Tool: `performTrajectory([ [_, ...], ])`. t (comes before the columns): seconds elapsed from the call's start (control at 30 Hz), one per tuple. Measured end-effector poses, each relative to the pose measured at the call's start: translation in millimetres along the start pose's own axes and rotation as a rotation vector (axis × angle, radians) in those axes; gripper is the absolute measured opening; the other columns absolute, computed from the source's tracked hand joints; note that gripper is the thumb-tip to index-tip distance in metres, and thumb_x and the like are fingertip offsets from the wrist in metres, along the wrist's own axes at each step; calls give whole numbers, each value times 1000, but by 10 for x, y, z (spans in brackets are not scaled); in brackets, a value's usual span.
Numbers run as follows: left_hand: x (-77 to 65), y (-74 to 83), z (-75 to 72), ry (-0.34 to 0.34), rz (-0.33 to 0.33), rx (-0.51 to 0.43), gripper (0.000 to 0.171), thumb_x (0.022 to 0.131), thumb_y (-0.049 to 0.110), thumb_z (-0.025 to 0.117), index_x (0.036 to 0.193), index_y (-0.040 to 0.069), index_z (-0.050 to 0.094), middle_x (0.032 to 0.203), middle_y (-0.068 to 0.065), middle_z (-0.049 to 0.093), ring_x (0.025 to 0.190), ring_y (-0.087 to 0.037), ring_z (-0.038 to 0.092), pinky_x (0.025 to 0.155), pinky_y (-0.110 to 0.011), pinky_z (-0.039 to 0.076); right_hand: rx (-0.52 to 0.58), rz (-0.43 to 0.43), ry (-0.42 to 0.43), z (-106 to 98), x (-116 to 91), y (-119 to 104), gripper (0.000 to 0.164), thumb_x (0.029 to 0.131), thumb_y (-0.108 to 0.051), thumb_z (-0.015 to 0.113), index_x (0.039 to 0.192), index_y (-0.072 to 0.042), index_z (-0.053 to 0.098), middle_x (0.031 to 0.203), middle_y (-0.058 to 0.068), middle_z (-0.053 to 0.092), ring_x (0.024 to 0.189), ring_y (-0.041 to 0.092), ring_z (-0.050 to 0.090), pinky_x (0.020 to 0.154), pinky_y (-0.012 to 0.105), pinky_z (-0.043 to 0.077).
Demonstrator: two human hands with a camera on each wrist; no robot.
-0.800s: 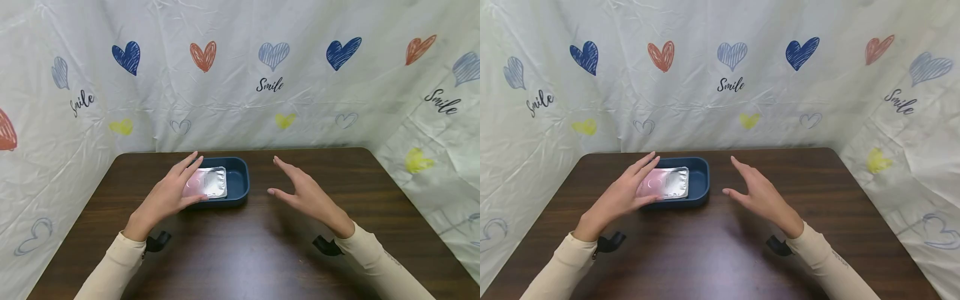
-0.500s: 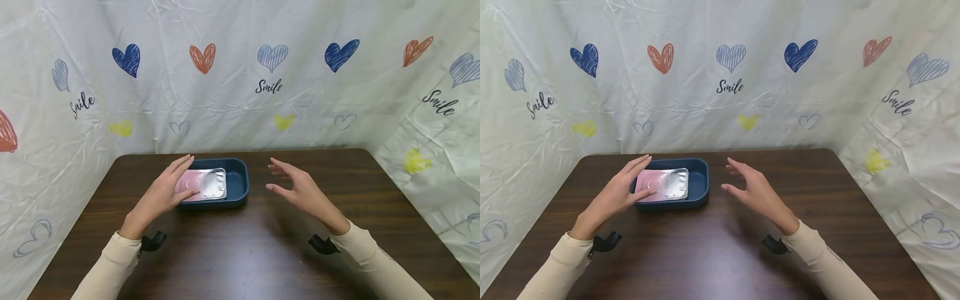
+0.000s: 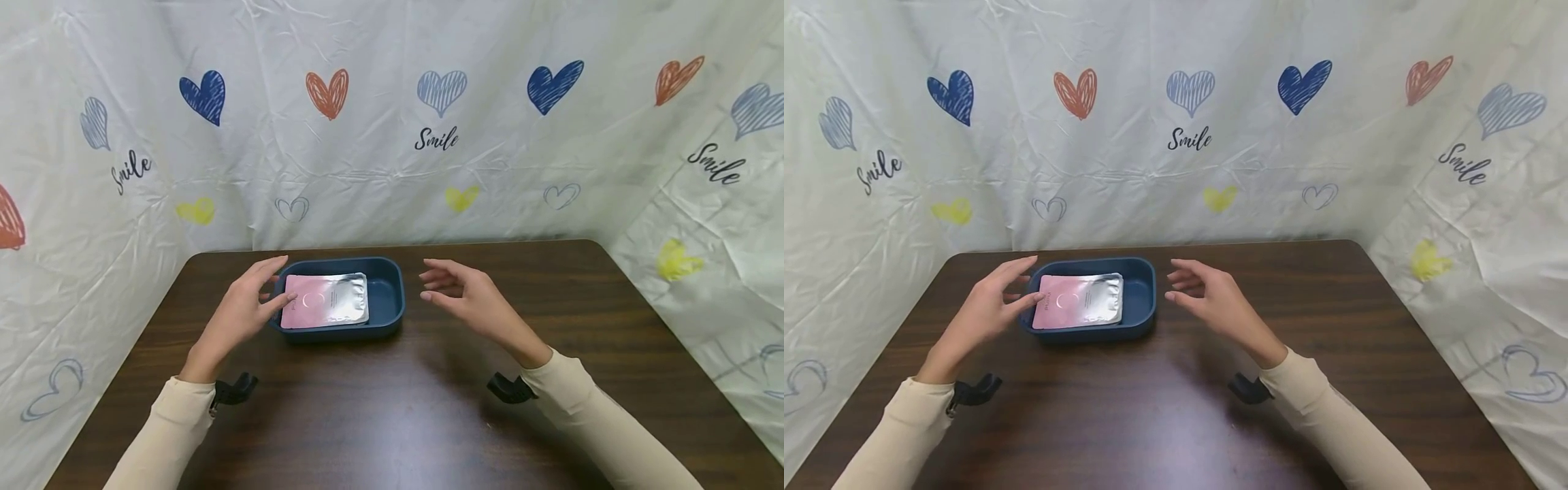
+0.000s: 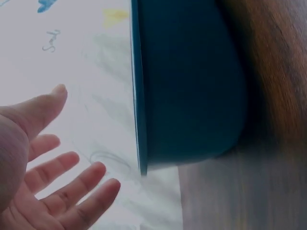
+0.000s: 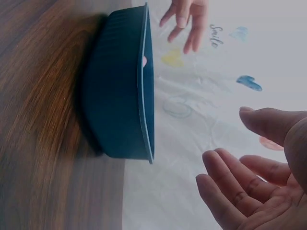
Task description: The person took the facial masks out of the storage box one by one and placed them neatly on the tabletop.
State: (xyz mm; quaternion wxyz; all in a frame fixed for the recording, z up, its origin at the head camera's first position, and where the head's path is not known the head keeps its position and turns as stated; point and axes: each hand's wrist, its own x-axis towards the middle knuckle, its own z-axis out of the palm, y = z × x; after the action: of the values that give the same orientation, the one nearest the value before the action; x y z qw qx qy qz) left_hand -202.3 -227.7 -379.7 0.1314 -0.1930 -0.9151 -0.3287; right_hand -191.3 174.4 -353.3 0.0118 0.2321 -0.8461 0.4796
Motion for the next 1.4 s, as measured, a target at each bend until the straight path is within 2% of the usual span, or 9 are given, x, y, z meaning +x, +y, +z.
performTrajectory([
  [0.17,-16,-93,-42,19,-83,6,56,92,12,75,143,3,55,141,-18,57,113,-39,64,91,-57,55,39,4,-16,31,53,17,55,91,-20,77,142,-12,57,122,5,71,107,18,71,91,36,57],
  [0.37,-39,-168,-72,-43,-214,-17,54,96,17,71,145,5,53,145,-20,54,118,-40,63,91,-58,53,46,25,-16,85,88,19,53,93,-26,75,142,-13,57,121,1,72,106,15,70,90,37,57],
  [0.63,-22,-268,-68,-144,-401,-232,66,97,9,66,156,5,37,150,-24,47,116,-41,64,86,-48,59,68,39,-24,161,166,-12,52,93,-27,75,141,-14,58,120,5,73,105,18,71,89,37,57],
  [0.73,-10,-310,-49,-153,-437,-287,65,97,7,66,155,4,38,147,-24,50,110,-38,67,82,-44,61,87,39,-32,191,198,-17,51,93,-24,75,141,-13,58,120,6,72,106,19,71,90,36,57],
  [0.9,-4,-342,-22,-169,-484,-368,63,95,3,66,153,0,41,144,-27,51,98,-28,69,82,-45,61,117,13,-53,251,261,10,53,93,-18,75,142,-9,57,123,8,71,108,21,71,90,35,57],
  [1.07,-3,-364,3,-176,-548,-415,58,96,4,65,150,-3,44,141,-29,51,97,-27,69,84,-41,61,155,13,-76,311,327,15,54,92,-15,75,143,-8,56,125,9,70,111,24,70,92,37,57],
  [1.27,-2,-407,9,-181,-633,-492,53,97,7,65,147,-2,49,133,-24,53,100,-25,63,82,-31,60,199,90,-105,376,408,12,51,95,-24,73,142,-13,57,126,3,71,114,18,68,98,39,54],
  [1.4,-4,-433,6,-182,-661,-551,53,97,6,64,147,-2,48,127,-20,53,96,-22,63,81,-31,60,252,151,-121,415,466,28,51,96,-29,71,143,-15,57,127,1,70,115,16,66,100,40,53],
])
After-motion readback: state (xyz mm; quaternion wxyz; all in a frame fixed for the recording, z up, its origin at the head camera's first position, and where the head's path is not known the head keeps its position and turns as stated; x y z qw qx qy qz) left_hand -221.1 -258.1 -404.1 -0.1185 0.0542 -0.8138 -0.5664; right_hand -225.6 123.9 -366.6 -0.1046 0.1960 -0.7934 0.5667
